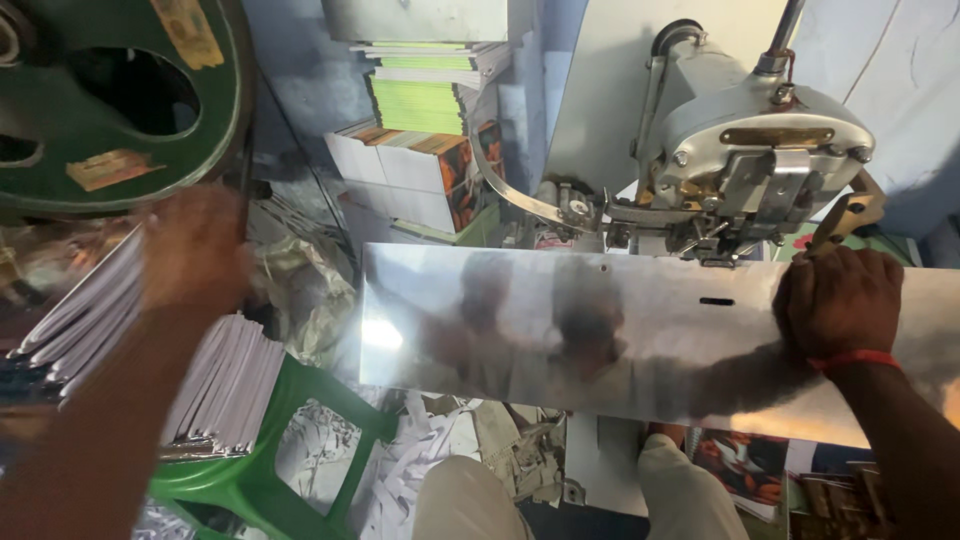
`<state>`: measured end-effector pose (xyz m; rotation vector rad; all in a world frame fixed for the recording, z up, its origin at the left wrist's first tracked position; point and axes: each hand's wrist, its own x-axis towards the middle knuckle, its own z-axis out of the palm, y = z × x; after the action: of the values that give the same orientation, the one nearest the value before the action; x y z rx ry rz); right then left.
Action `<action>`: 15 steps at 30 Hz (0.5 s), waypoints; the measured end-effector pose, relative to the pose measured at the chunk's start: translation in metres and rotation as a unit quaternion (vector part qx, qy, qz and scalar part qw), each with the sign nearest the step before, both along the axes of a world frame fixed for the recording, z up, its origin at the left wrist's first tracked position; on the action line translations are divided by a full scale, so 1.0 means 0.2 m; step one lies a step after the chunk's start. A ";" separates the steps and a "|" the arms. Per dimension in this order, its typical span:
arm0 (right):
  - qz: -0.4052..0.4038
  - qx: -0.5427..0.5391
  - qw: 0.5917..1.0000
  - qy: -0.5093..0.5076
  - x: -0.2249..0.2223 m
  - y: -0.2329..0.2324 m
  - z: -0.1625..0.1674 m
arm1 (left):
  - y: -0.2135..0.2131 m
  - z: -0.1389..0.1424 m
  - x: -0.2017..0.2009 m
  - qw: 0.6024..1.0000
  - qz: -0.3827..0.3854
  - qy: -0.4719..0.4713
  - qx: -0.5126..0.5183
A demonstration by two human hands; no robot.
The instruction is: The person repeatedly picks up a book, places it on a sewing machine, and operates the machine to stitch the spine. The person then removes the book and places it on a pile of finished books. This process is repeated for multiple books.
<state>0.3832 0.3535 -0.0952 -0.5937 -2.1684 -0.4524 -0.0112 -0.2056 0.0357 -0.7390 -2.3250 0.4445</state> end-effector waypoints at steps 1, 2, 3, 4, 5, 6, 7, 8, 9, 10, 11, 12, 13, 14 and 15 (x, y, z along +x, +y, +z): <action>-0.003 -0.001 1.000 -0.002 0.00 0.01 -0.01 | -0.09 0.05 -0.01 0.999 0.051 -0.012 0.006; -0.006 -0.001 1.000 -0.004 0.00 0.02 -0.01 | -0.17 0.08 -0.02 0.995 0.100 -0.018 0.012; -0.012 0.002 1.000 -0.010 0.00 0.02 -0.01 | -0.25 0.12 -0.02 0.988 0.145 -0.051 0.019; 0.001 0.007 1.000 -0.005 0.01 0.02 -0.01 | -0.32 0.13 -0.01 0.978 0.184 -0.089 0.031; 0.014 0.011 1.000 0.000 0.01 0.03 -0.01 | -0.37 0.13 0.00 0.966 0.222 -0.130 0.040; 0.045 0.015 0.999 0.017 0.01 0.03 -0.01 | -0.41 0.13 0.01 0.951 0.253 -0.171 0.049; 0.073 0.020 0.997 0.034 0.02 0.03 0.00 | -0.43 0.10 0.02 0.940 0.275 -0.194 0.050; 0.045 0.017 0.999 0.018 0.03 0.03 0.01 | -0.44 0.09 0.02 0.927 0.297 -0.223 0.051; 0.022 0.019 1.000 -0.003 0.03 0.03 0.02 | -0.40 0.03 0.02 0.915 0.312 -0.250 0.051; 0.007 0.010 1.000 -0.008 0.00 0.03 0.02 | -0.41 0.03 0.01 0.910 0.323 -0.254 0.054; -0.010 -0.007 0.999 -0.036 -0.03 0.02 0.02 | -0.45 0.05 0.00 0.905 0.340 -0.252 0.050; -0.032 -0.021 0.997 -0.073 -0.03 0.02 0.02 | -0.46 0.06 -0.02 0.899 0.354 -0.255 0.048; -0.062 -0.028 0.991 -0.112 -0.02 0.03 0.02 | -0.46 0.07 -0.03 0.892 0.361 -0.266 0.049; -0.051 -0.033 0.994 -0.086 -0.02 0.04 0.02 | -0.44 0.07 -0.06 0.887 0.366 -0.276 0.051; -0.039 -0.039 0.997 -0.060 -0.02 0.05 0.02 | -0.42 0.07 -0.07 0.883 0.373 -0.280 0.051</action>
<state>0.3790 0.3633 -0.0908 -0.7116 -2.2917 -0.4569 -0.0251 -0.2904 0.0501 0.1593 -3.1245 0.4642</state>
